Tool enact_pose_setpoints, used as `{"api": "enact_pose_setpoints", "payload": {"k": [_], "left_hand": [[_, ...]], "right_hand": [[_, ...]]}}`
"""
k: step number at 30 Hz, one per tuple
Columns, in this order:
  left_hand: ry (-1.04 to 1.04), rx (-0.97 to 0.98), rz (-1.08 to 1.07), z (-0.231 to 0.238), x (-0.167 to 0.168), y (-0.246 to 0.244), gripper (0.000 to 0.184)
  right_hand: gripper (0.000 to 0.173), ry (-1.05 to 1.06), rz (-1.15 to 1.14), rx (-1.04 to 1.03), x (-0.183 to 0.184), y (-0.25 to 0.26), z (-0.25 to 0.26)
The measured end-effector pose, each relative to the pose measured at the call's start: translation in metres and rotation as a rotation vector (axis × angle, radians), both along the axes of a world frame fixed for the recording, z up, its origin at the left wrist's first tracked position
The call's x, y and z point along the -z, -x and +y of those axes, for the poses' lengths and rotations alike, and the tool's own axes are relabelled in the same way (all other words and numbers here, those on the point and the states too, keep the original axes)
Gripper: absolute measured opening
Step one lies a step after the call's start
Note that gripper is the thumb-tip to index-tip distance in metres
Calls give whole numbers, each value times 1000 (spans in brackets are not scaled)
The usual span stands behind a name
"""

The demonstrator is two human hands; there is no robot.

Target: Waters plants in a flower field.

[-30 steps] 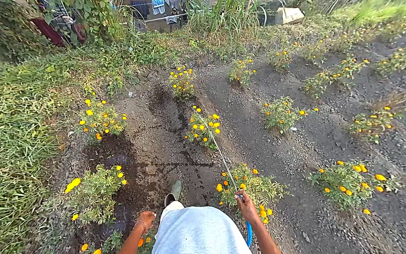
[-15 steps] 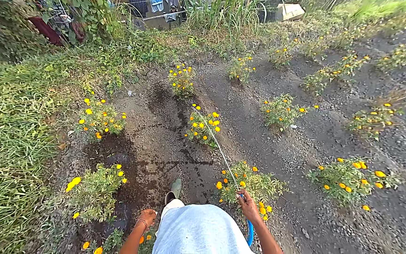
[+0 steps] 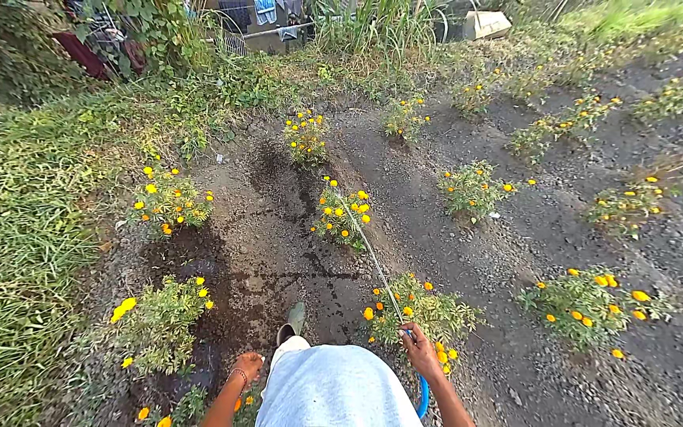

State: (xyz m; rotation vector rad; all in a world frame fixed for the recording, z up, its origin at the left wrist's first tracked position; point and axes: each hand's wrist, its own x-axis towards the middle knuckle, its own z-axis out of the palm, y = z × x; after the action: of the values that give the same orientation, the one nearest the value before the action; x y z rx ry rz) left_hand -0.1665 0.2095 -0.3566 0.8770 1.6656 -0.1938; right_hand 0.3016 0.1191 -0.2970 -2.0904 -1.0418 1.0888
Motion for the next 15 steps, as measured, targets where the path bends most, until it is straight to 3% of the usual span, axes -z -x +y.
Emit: {"api": "enact_pose_setpoints", "payload": {"k": [15], "left_hand": [[0,18,-5,-7,6,1,32]], "right_hand": [[18,-131,-12,2,-15,29,-1]]}}
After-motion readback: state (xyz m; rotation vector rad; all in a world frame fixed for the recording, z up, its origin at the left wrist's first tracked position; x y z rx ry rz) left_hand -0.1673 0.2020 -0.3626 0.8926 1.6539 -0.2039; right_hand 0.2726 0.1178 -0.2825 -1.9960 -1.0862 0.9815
